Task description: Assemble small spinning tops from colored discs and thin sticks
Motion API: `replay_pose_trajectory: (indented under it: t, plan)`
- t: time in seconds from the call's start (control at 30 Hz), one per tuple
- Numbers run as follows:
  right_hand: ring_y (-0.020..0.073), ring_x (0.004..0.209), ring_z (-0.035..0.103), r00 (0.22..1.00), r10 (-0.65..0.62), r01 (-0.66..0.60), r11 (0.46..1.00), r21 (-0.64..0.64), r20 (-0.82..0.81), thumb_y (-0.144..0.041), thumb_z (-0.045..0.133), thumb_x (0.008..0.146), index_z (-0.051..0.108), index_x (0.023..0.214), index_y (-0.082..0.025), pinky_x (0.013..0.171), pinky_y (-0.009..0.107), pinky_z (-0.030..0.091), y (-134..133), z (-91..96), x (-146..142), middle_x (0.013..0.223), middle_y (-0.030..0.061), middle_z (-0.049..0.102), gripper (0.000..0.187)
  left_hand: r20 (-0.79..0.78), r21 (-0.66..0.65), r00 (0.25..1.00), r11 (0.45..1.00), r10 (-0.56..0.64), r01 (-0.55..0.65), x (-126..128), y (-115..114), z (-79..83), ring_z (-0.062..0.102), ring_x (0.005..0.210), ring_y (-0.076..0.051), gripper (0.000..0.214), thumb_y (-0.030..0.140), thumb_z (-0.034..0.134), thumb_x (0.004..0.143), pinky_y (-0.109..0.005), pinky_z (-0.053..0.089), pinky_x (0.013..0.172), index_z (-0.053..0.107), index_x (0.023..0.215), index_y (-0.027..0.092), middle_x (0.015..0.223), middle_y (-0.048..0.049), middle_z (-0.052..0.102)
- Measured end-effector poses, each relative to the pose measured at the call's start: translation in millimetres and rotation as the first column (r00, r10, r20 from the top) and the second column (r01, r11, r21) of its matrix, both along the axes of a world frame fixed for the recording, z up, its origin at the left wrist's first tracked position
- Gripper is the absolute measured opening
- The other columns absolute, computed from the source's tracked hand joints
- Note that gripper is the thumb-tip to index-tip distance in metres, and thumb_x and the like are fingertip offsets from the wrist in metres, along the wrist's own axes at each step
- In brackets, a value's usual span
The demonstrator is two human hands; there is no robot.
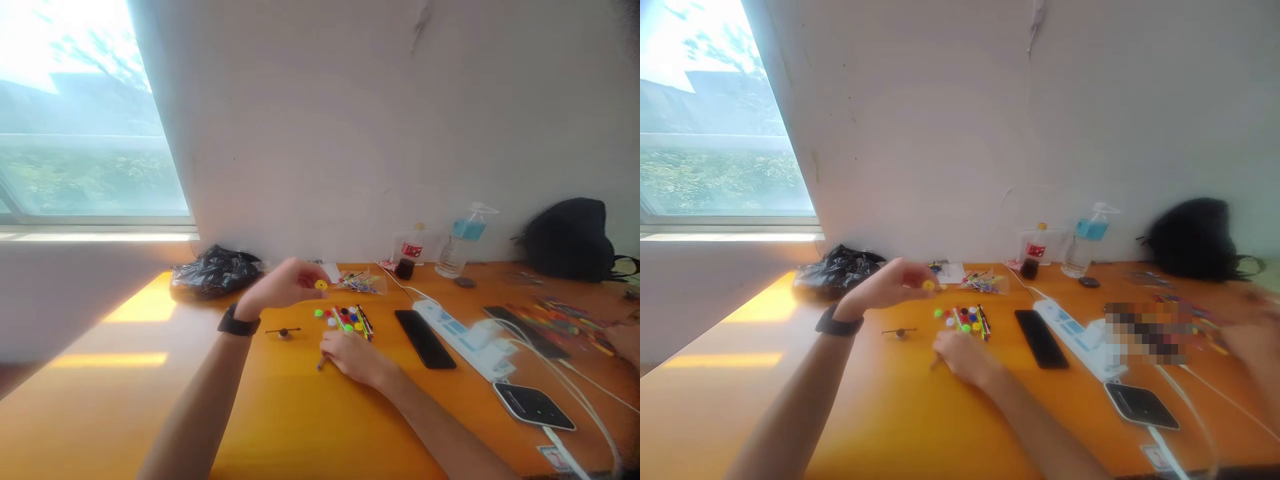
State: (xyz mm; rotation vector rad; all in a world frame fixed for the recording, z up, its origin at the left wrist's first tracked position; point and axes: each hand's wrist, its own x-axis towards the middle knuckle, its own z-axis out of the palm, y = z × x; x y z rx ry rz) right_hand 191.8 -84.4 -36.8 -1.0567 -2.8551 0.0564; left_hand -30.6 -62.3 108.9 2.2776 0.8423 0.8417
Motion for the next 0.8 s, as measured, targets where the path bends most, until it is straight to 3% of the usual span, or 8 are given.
replay_pose_trajectory:
  t: [0.1,0.17,0.3,0.4,0.5,0.57,0.67,0.8]
  plan:
    - [0.0184,0.087,0.059,0.998,0.070,-0.070,0.996,0.056,0.003,-0.008,0.044,0.098,0.062,0.091,-0.018,0.074,0.029,0.038,-7,-6.5,-7,0.097,0.0058,0.066,0.021,0.105,0.042,0.994,0.998,0.036,-0.040,3,-22,10.2,0.053,0.063,-0.010,0.027,0.039,0.073,0.086,-0.021,0.043,0.058,0.076,0.101,0.017,0.071,0.0005,0.063]
    - [0.0194,0.089,0.058,0.995,0.100,-0.098,0.989,0.111,-0.012,-0.006,0.044,0.095,0.061,0.094,-0.018,0.077,0.030,0.038,-7,-4.2,-10,0.099,0.0067,0.066,0.021,0.158,0.034,0.984,0.996,0.079,-0.086,6,-26,-0.4,0.053,0.063,-0.011,0.032,0.044,0.069,0.090,-0.022,0.043,0.058,0.075,0.101,0.015,0.072,-0.0011,0.064]
    - [0.0215,0.093,0.057,0.975,-0.016,0.060,0.981,0.187,-0.224,-0.007,0.047,0.093,0.060,0.092,-0.018,0.083,0.033,0.039,8,11.9,-5,0.098,0.0080,0.066,0.017,0.248,0.029,0.926,0.953,0.286,-0.302,8,-21,-57.9,0.049,0.059,-0.011,0.036,0.050,0.060,0.095,-0.022,0.038,0.055,0.070,0.093,0.015,0.067,-0.0006,0.061]
    - [0.0175,0.076,0.058,0.854,-0.225,0.246,0.969,-0.015,-0.469,-0.015,0.050,0.092,0.059,0.091,-0.020,0.070,0.028,0.040,30,18.4,3,0.084,0.0036,0.066,0.010,0.261,0.010,0.871,0.901,0.416,-0.433,5,-21,-110.5,0.045,0.056,-0.011,0.036,0.049,0.051,0.100,-0.022,0.034,0.053,0.066,0.095,0.016,0.064,0.0020,0.054]
    - [0.0144,0.063,0.058,0.680,-0.388,0.294,0.922,-0.253,-0.622,-0.019,0.057,0.086,0.058,0.096,-0.021,0.060,0.024,0.040,48,9.5,5,0.075,-0.0001,0.065,0.011,0.127,0.041,0.906,0.910,0.404,-0.412,1,-25,-151.5,0.042,0.054,-0.010,0.033,0.046,0.049,0.101,-0.022,0.031,0.053,0.064,0.093,0.018,0.061,0.0032,0.053]
    - [0.0141,0.060,0.058,0.611,-0.446,0.310,0.895,-0.320,-0.654,-0.021,0.061,0.082,0.058,0.095,-0.020,0.057,0.023,0.040,54,-1.4,2,0.073,-0.0008,0.065,0.014,0.000,0.062,0.936,0.934,0.353,-0.353,-1,-27,-168.3,0.046,0.055,-0.011,0.027,0.044,0.055,0.098,-0.023,0.032,0.055,0.065,0.092,0.019,0.062,0.0027,0.058]
    - [0.0147,0.061,0.059,0.629,-0.455,0.357,0.889,-0.285,-0.630,-0.031,0.064,0.084,0.060,0.092,-0.020,0.057,0.024,0.038,55,-12.2,3,0.072,0.0000,0.066,0.014,-0.129,0.061,0.953,0.961,0.276,-0.270,-2,-26,-179.8,0.053,0.057,-0.012,0.022,0.041,0.060,0.094,-0.023,0.034,0.057,0.067,0.090,0.020,0.067,0.0009,0.065]
    - [0.0143,0.061,0.056,0.737,-0.447,0.423,0.890,-0.170,-0.507,-0.031,0.059,0.088,0.064,0.082,-0.020,0.057,0.024,0.033,54,-5.1,22,0.070,0.0007,0.067,0.014,-0.193,0.120,0.938,0.956,0.289,-0.269,0,-24,-182.8,0.060,0.065,-0.014,0.020,0.041,0.062,0.092,-0.025,0.036,0.061,0.069,0.090,0.022,0.079,-0.0015,0.072]
